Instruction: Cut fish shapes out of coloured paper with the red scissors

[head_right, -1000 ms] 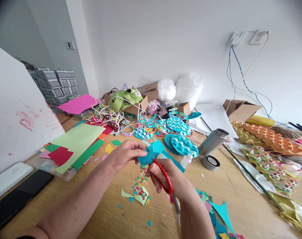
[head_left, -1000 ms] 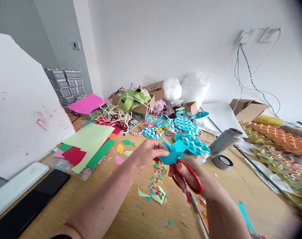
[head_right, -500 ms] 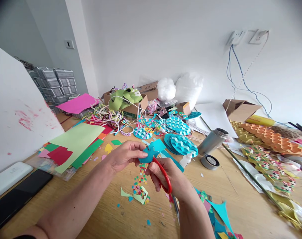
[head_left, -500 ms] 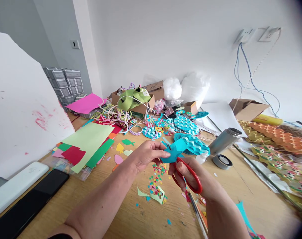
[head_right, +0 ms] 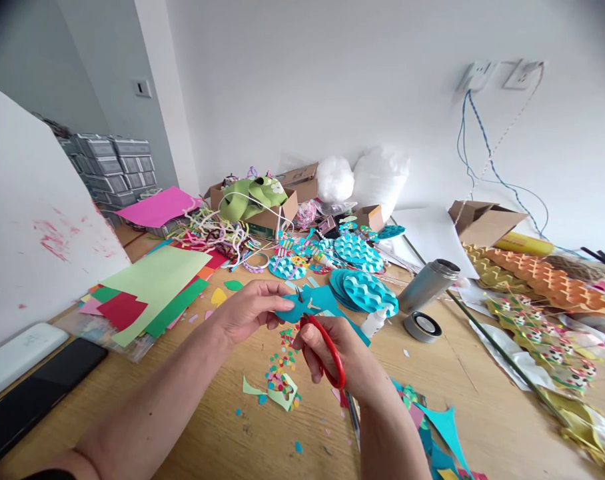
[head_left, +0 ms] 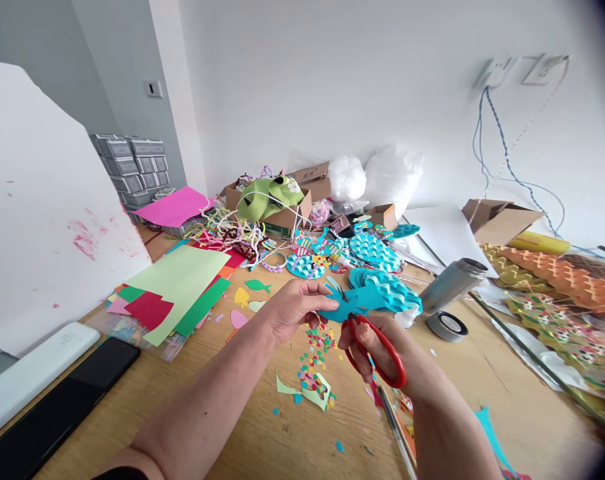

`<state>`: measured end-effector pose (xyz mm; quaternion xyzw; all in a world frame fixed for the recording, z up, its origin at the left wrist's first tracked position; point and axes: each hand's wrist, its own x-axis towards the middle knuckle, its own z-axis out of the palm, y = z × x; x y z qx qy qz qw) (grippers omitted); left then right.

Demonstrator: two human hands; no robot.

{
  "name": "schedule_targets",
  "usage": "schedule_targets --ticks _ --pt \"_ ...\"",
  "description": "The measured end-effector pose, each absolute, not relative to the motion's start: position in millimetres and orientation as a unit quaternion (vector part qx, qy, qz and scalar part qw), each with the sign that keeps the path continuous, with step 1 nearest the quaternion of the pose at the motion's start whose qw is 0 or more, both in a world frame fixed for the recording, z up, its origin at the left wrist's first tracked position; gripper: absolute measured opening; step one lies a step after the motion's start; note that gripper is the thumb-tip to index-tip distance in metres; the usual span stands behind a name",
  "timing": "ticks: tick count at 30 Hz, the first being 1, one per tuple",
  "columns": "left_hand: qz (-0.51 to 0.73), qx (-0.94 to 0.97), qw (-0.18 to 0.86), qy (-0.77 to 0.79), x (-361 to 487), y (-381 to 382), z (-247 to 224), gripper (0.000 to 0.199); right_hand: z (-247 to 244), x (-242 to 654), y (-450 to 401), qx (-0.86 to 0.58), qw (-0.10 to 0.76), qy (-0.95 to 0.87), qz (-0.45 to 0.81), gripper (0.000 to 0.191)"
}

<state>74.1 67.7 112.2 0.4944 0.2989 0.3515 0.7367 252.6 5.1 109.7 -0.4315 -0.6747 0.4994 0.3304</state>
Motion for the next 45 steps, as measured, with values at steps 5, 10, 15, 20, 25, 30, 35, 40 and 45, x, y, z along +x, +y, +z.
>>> schedule_targets --ticks 5,10,15,20,25,30,35,40,45 --pt "0.356 0.489 0.734 0.308 75 67 114 0.028 110 252 5 -0.437 0.334 -0.667 0.502 0.053" --pt "0.359 0.48 0.74 0.305 76 67 114 0.029 112 249 6 -0.448 0.329 -0.664 0.501 0.055" --pt "0.364 0.475 0.74 0.308 77 67 113 0.027 110 249 7 -0.451 0.331 -0.656 0.507 0.057" --pt "0.372 0.472 0.735 0.314 77 67 113 0.026 109 249 6 -0.456 0.327 -0.659 0.501 0.056" --pt "0.376 0.467 0.731 0.324 77 66 115 0.027 112 247 5 -0.456 0.323 -0.668 0.491 0.057" --pt "0.392 0.488 0.706 0.33 77 66 114 0.025 114 248 4 -0.449 0.321 -0.674 0.491 0.058" --pt "0.415 0.491 0.694 0.325 77 67 111 0.025 115 251 4 -0.441 0.3 -0.69 0.489 0.059" --pt "0.45 0.455 0.688 0.342 77 69 112 0.03 118 253 4 -0.444 0.281 -0.69 0.497 0.062" --pt "0.459 0.461 0.681 0.336 74 73 111 0.03 117 259 3 -0.472 0.25 -0.684 0.497 0.063"
